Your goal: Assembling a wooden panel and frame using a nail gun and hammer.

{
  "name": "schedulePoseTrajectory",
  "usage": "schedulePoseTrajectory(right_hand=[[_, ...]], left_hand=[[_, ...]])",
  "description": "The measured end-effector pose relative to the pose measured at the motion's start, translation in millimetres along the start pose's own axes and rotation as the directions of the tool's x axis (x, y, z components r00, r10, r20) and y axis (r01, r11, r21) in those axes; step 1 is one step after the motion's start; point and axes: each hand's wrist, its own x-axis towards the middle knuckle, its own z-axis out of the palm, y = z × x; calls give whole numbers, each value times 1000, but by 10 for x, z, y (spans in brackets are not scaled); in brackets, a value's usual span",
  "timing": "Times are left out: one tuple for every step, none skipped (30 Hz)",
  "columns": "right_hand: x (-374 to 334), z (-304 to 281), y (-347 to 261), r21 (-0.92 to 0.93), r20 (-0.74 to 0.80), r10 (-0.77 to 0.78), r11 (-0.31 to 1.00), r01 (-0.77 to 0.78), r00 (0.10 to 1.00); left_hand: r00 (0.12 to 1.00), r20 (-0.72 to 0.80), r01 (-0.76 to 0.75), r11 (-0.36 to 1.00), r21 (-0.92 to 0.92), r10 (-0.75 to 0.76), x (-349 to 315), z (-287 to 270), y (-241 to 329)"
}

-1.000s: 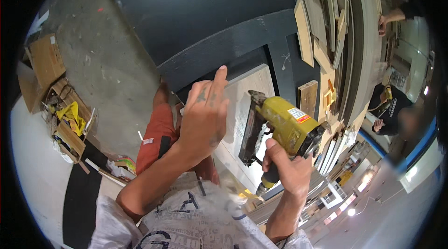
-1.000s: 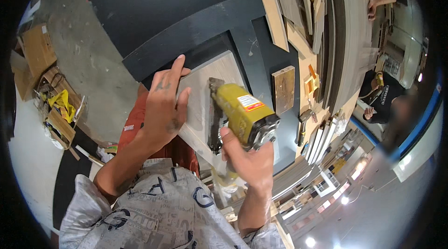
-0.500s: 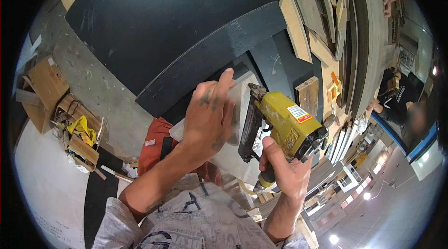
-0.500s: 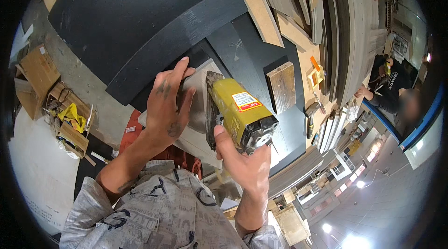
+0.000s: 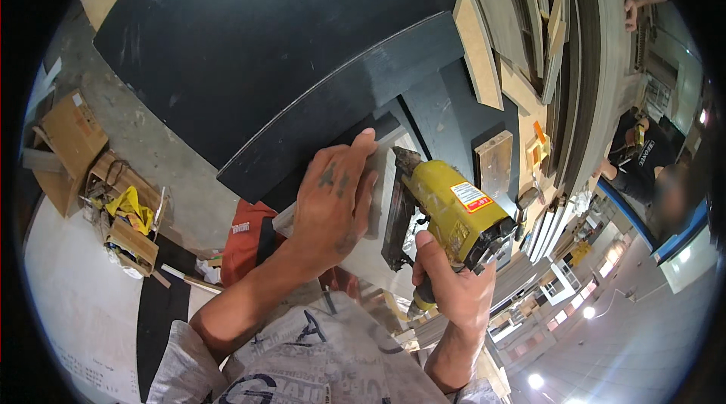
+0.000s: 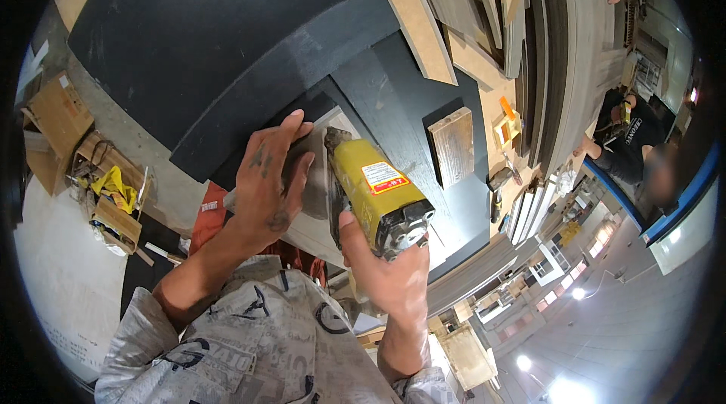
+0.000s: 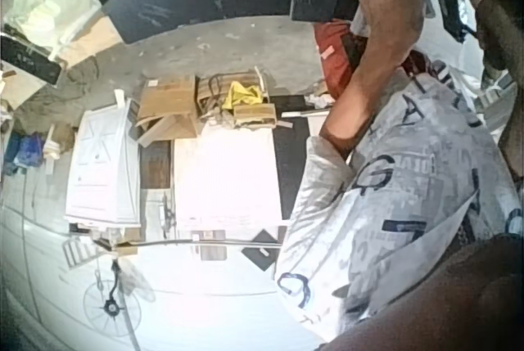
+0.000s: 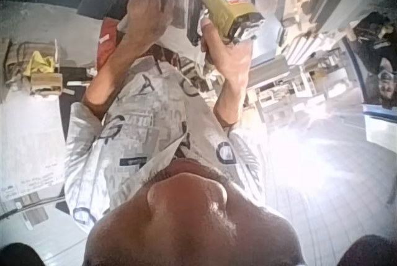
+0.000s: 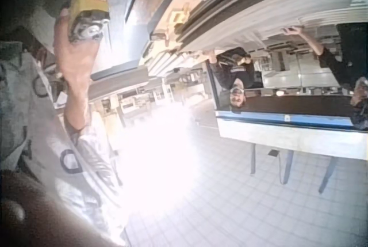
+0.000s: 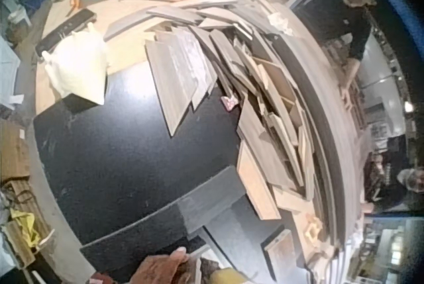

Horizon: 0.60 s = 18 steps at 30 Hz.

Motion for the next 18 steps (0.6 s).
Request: schedulePoseTrajectory(right_hand=[[-2,4,-2,-2,1,-1,1000,1,1000],[-5,10,8,3,-10,-15,1000,15,1000],[-7,15,11,8,-21,-29,1000,30,999],[-9,21,7,5,-22,-29,1000,29,999],[-14,21,2,3,-30,-23,1000,23,999],[-18,20,-4,2,-39,-17,1000,17,999],[-17,17,-10,-1,-40,-16,1000,16,999],[-12,16,-10,-13,-25,-15,1000,14,1000],[-7,14,-11,-25,-9,-14,1000,13,1000],[-6,15,-13,-28,-10,-13,1000,13,1000],[-6,20,-17,-23,-15,-27,999,27,1000],[-7,24,-23,-18,-20,-41,999,41,999],[-11,28,-34,-19,-21,-42,999,42,999],[-21,31,-44,-28,-38,-40,999,39,998],[-29,31,-54,-37,-54,-39,999,37,998],[-22,24,-67,-37,-56,-39,999,37,998],[3,20,-78,-76,-34,-66,995,63,997],[18,10,-82,-115,-12,-92,989,90,996]], left_hand=[[1000,-2,2,1000,0,-2,5,-5,11],[1000,8,13,1000,3,-13,6,-2,26],[1000,18,24,1000,7,-24,7,-1,32],[1000,17,26,1000,5,-26,7,-1,27],[1000,17,26,1000,-11,-25,7,-2,28],[1000,16,25,999,-26,-25,7,-3,27],[1000,16,27,999,-29,-26,2,-1,16],[1000,9,20,1000,-24,-20,-9,6,-5],[1000,3,13,1000,-19,-13,-16,9,-16],[1000,2,14,1000,-22,-14,-17,7,-15],[1000,10,15,1000,-26,-15,-15,2,-13],[1000,18,17,999,-29,-16,-12,-2,-10],[1000,17,16,999,-30,-15,-8,-2,-6],[1000,21,9,1000,-23,-9,-7,-1,1],[1000,25,2,1000,-16,-2,-4,-1,10],[1000,25,0,1000,-18,0,9,-6,21],[1000,27,9,1000,-19,-9,27,-18,22],[999,29,18,1000,-20,-18,41,-27,25]])
